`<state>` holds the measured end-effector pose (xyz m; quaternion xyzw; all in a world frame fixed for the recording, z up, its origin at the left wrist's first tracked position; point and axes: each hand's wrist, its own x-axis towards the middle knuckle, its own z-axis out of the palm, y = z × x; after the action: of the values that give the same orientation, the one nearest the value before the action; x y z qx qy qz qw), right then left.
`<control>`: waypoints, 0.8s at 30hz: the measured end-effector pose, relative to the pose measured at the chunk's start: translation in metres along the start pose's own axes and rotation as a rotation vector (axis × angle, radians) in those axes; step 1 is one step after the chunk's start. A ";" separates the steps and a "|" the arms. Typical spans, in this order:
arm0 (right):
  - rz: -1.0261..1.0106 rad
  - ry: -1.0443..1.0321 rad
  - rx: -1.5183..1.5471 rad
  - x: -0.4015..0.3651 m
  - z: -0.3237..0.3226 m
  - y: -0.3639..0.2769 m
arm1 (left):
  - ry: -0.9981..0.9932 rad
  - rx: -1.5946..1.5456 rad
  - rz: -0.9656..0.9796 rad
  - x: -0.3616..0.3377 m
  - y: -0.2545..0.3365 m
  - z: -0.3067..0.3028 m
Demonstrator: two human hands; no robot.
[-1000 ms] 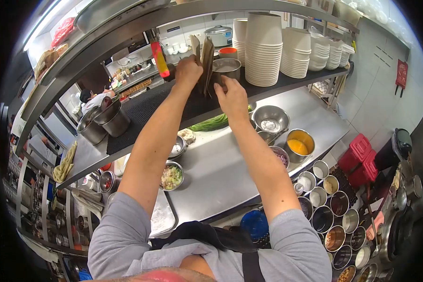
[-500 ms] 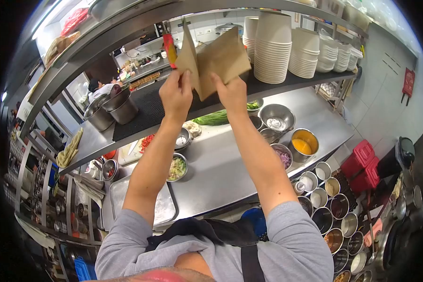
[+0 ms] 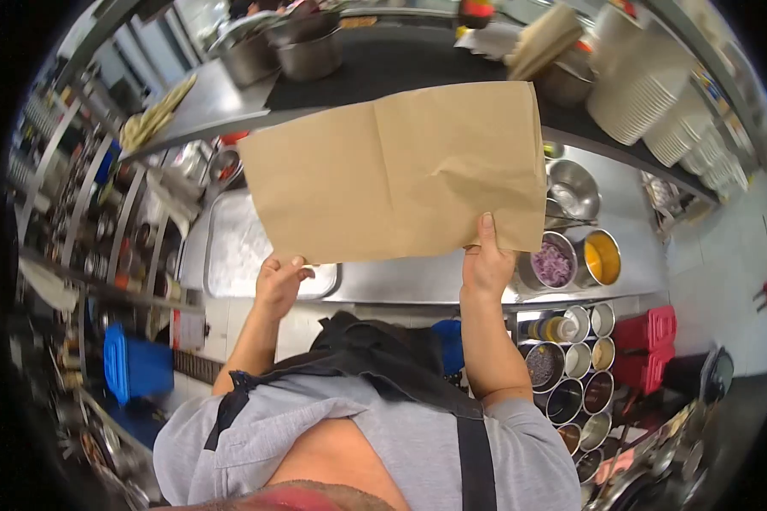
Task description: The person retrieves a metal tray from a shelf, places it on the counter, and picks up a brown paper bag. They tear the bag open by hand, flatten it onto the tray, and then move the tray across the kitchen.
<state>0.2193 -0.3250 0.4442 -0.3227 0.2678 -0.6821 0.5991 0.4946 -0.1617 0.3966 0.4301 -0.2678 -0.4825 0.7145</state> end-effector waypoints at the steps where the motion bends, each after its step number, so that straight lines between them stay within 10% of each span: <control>1: 0.040 -0.022 -0.010 -0.004 0.005 0.009 | -0.056 -0.081 -0.033 -0.005 0.006 -0.021; 5: 0.156 -0.200 -0.106 -0.019 0.024 0.054 | 0.098 -0.208 -0.018 -0.010 0.046 -0.074; 14: 0.006 -0.401 -0.565 -0.102 0.111 0.131 | 0.511 0.504 -0.126 -0.002 0.038 -0.250; 16: -0.032 -0.469 -0.762 -0.126 0.144 0.148 | 0.593 0.936 0.132 0.000 0.055 -0.261; 18: -0.553 -0.659 -0.781 -0.149 0.176 0.173 | 0.511 0.711 0.228 -0.004 0.096 -0.258; 21: -0.647 -0.799 -0.827 -0.185 0.206 0.210 | -0.097 -0.173 0.025 -0.030 0.162 -0.252; 24: -0.697 -1.069 -0.980 -0.218 0.229 0.243 | -0.066 -0.147 0.025 -0.046 0.170 -0.279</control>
<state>0.5666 -0.1384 0.3838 -0.8967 0.0977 -0.3880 0.1894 0.7778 0.0082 0.4109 0.3572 -0.2605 -0.5057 0.7409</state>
